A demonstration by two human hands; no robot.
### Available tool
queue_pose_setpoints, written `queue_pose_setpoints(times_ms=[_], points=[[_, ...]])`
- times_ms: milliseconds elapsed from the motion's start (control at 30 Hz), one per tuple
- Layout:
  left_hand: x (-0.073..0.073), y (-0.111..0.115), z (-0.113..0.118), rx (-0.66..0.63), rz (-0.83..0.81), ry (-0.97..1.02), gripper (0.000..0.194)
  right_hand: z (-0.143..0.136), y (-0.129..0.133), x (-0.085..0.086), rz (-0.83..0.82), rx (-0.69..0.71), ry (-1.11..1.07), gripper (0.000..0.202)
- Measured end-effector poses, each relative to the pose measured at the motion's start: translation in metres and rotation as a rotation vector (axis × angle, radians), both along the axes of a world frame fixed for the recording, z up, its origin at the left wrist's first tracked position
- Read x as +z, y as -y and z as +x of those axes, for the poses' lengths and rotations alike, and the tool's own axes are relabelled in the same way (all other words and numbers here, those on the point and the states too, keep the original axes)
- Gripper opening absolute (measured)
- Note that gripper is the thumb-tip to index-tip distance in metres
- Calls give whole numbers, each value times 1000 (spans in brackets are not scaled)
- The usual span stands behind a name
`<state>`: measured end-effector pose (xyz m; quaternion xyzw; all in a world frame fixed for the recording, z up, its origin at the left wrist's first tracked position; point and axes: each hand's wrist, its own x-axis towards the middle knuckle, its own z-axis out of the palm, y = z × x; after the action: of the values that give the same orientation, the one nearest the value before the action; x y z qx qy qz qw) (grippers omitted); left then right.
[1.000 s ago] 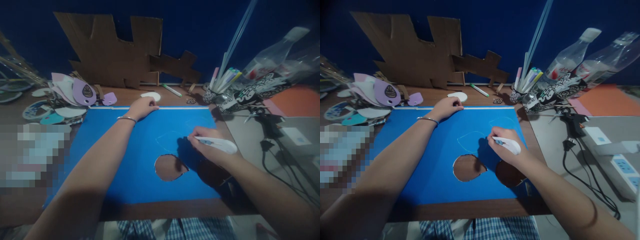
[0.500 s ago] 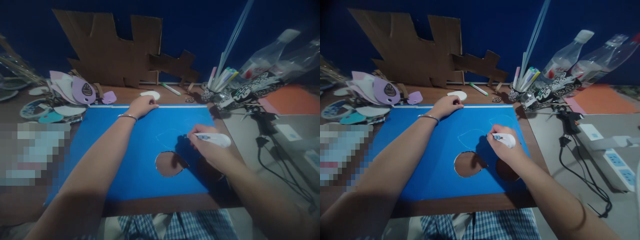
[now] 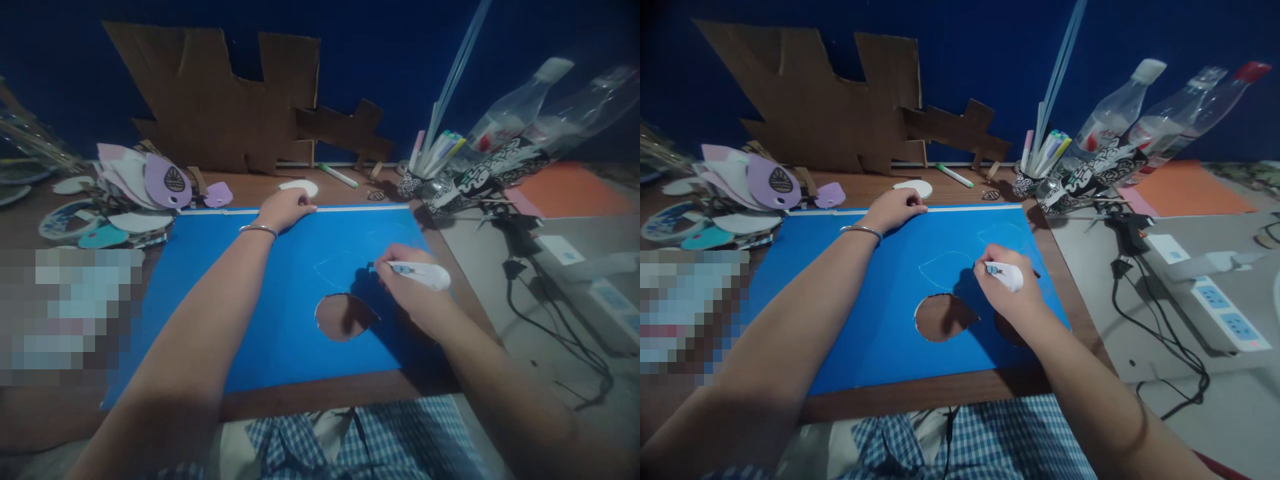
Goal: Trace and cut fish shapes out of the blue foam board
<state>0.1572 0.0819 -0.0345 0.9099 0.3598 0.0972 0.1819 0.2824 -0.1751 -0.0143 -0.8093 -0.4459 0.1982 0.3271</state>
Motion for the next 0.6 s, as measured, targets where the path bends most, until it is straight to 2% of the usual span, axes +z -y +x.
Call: queue_pose_setpoints(times_ms=[333,600], points=[[1,0,1,16,-18,-20,29,-6,4,1,32,-25,-28,14],[-1,-2,0,1,-5,-9,29,-10,5,5,-11,-28,18,14]])
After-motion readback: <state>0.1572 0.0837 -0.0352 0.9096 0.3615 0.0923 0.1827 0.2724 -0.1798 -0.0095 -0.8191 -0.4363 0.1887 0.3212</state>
